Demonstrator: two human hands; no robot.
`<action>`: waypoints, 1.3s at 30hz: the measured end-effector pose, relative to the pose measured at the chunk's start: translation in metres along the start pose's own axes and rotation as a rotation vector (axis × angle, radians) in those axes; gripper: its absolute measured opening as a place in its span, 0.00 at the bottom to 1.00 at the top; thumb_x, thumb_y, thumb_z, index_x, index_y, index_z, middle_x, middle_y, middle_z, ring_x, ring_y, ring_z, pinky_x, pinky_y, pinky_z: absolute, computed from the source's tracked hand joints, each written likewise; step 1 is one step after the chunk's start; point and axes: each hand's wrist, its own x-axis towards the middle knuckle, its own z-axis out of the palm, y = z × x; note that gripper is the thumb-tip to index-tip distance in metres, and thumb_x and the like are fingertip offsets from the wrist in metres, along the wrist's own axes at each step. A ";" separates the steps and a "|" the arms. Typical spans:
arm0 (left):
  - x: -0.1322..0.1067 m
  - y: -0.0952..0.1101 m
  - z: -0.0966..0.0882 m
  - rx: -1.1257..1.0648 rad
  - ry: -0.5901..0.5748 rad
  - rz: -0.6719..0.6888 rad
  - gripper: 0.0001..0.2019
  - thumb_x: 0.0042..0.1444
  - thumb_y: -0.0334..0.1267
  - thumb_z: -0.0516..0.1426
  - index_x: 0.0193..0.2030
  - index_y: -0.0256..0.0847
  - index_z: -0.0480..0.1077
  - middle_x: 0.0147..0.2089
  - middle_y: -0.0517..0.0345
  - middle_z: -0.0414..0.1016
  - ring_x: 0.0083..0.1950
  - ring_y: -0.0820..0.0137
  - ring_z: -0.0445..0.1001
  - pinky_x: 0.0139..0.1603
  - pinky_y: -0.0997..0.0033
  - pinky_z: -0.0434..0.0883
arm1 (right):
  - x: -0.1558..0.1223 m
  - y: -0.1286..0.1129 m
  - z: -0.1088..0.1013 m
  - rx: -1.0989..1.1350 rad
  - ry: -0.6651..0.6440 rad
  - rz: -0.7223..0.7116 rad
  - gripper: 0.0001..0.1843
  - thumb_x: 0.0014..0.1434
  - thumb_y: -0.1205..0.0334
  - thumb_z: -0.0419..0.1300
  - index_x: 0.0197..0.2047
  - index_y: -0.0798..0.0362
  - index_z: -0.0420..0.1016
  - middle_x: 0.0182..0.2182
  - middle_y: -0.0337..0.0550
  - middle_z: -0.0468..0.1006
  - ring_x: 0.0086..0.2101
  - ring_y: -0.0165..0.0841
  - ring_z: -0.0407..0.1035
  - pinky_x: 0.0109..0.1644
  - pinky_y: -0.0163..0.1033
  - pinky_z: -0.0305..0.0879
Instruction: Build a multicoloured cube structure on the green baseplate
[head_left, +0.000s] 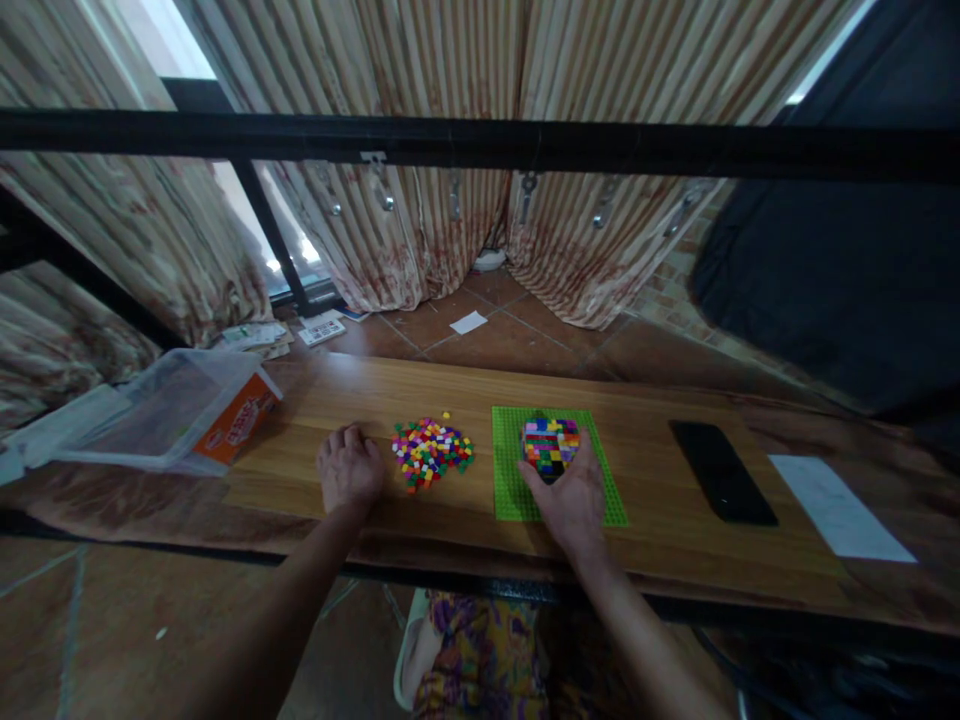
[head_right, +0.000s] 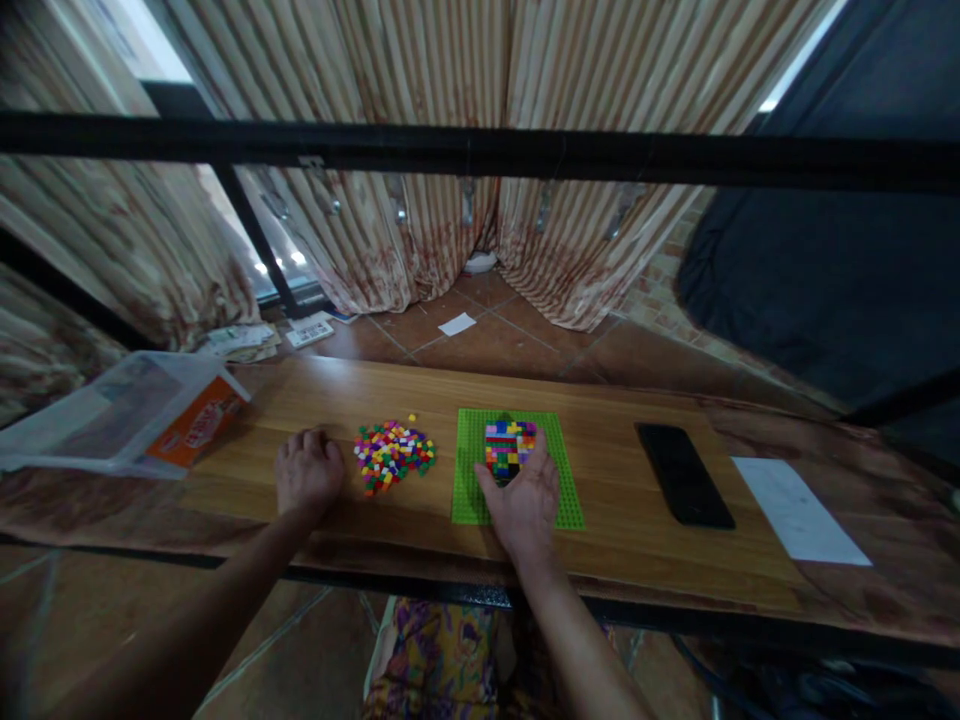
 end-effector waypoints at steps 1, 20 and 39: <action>0.000 0.000 0.001 -0.004 0.000 -0.002 0.18 0.62 0.37 0.46 0.50 0.30 0.71 0.51 0.37 0.73 0.53 0.51 0.68 0.56 0.53 0.64 | 0.000 0.001 0.001 0.001 -0.001 -0.004 0.57 0.53 0.34 0.61 0.70 0.67 0.47 0.56 0.71 0.67 0.55 0.56 0.63 0.57 0.58 0.61; -0.003 -0.002 0.004 -0.005 0.025 -0.014 0.17 0.62 0.36 0.48 0.51 0.32 0.71 0.52 0.40 0.73 0.53 0.52 0.69 0.55 0.54 0.65 | -0.034 -0.065 0.041 0.098 -0.298 -0.376 0.07 0.63 0.64 0.57 0.40 0.51 0.77 0.35 0.45 0.78 0.40 0.39 0.70 0.45 0.41 0.64; 0.000 0.001 -0.001 -0.016 0.006 -0.023 0.17 0.61 0.38 0.47 0.49 0.32 0.71 0.51 0.39 0.73 0.53 0.51 0.69 0.56 0.53 0.64 | 0.003 -0.035 -0.017 0.253 -0.126 -0.376 0.12 0.67 0.62 0.52 0.39 0.50 0.77 0.37 0.44 0.77 0.40 0.36 0.69 0.47 0.42 0.65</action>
